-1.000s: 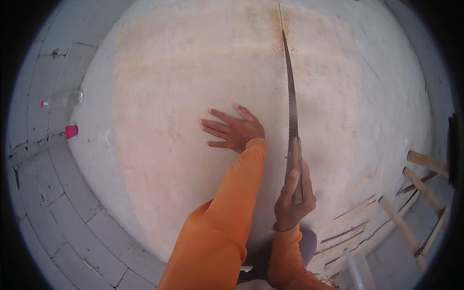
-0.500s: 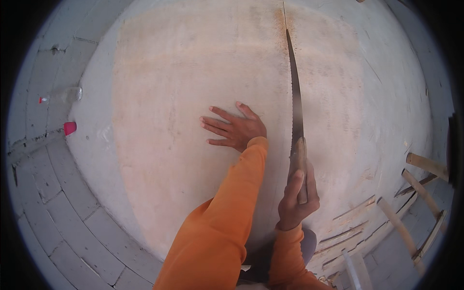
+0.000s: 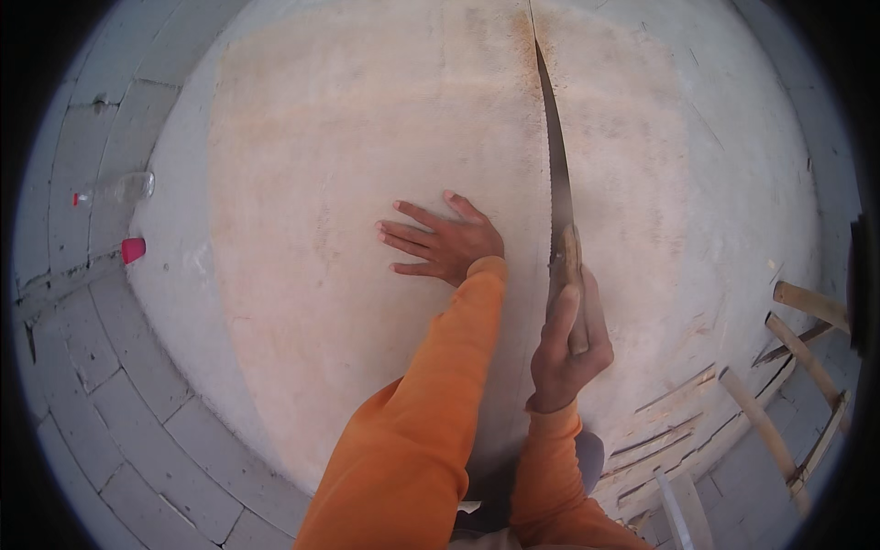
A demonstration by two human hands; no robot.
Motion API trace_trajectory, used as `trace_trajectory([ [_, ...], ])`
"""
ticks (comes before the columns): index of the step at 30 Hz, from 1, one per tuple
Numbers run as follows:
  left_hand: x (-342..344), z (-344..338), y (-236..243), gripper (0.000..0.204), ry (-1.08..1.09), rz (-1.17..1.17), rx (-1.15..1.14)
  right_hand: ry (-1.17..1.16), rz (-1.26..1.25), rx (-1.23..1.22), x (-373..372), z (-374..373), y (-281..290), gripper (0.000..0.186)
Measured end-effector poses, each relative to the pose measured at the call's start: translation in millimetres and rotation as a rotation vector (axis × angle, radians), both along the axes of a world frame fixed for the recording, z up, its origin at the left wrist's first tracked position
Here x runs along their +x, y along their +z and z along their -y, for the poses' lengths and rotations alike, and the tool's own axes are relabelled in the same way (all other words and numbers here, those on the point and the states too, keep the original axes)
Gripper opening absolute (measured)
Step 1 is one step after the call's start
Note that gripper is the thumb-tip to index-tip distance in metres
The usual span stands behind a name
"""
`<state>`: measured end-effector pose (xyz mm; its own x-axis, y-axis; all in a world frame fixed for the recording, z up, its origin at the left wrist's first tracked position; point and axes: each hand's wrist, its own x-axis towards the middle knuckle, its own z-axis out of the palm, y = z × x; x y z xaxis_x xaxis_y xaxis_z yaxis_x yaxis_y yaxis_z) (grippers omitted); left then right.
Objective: The person saws a piece of plywood in half using a hand saw while kneeling on the floor, then stands up and picks up a metal rod.
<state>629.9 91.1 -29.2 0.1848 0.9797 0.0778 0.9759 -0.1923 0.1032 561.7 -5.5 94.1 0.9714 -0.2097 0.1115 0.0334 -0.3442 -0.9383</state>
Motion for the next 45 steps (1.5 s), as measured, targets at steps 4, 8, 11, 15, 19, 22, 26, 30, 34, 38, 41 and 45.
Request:
trace_trajectory([
  [4, 10.2, 12.2, 2.7, 0.075, -0.02, 0.045, -0.024, 0.028, 0.014, -0.011, 127.8, -29.9, -7.4, 0.028],
  [8, 1.7, -5.0, -4.3, 0.076, 0.006, 0.022, 0.012, 0.004, -0.094, -0.071, 55.9, -22.8, 5.4, 0.028],
  [11, -1.6, -1.0, -1.0, 0.075, -0.002, 0.011, 0.008, 0.008, 0.003, -0.06, -29.6, -2.8, 34.5, 0.03],
  [15, 1.4, -4.6, 0.1, 0.075, 0.004, 0.031, 0.014, 0.002, -0.019, -0.037, 50.8, -26.9, -8.1, 0.031],
  [19, 11.6, 14.3, -1.3, 0.076, -0.025, 0.031, 0.0, 0.029, 0.027, -0.035, 138.1, -30.0, -10.8, 0.031],
  [22, 0.9, -7.3, -9.6, 0.076, 0.003, 0.014, 0.033, -0.001, -0.066, -0.091, 50.9, -25.3, 3.9, 0.03],
  [26, 1.3, -5.8, -0.7, 0.075, 0.006, 0.044, 0.017, 0.006, 0.02, -0.056, -30.7, 1.3, 1.8, 0.03],
  [30, 9.9, 5.7, 2.5, 0.076, -0.011, 0.071, -0.009, -0.019, 0.048, -0.008, 115.5, -37.1, -13.8, 0.029],
  [34, 3.3, 9.7, -6.8, 0.076, -0.017, 0.031, 0.012, 0.025, 0.007, -0.107, 116.2, -30.4, -8.4, 0.03],
  [38, -5.3, -6.1, -5.4, 0.075, 0.009, -0.009, 0.02, 0.017, 0.007, -0.174, -27.7, -1.1, 1.1, 0.031],
  [41, -1.4, -5.8, -1.5, 0.076, 0.01, 0.001, 0.018, 0.002, 0.027, -0.073, 0.2, -10.7, -3.7, 0.031],
  [45, 16.0, 16.1, 2.4, 0.076, -0.023, 0.049, -0.009, -0.019, -0.006, 0.012, 142.4, -38.4, -6.6, 0.032],
])
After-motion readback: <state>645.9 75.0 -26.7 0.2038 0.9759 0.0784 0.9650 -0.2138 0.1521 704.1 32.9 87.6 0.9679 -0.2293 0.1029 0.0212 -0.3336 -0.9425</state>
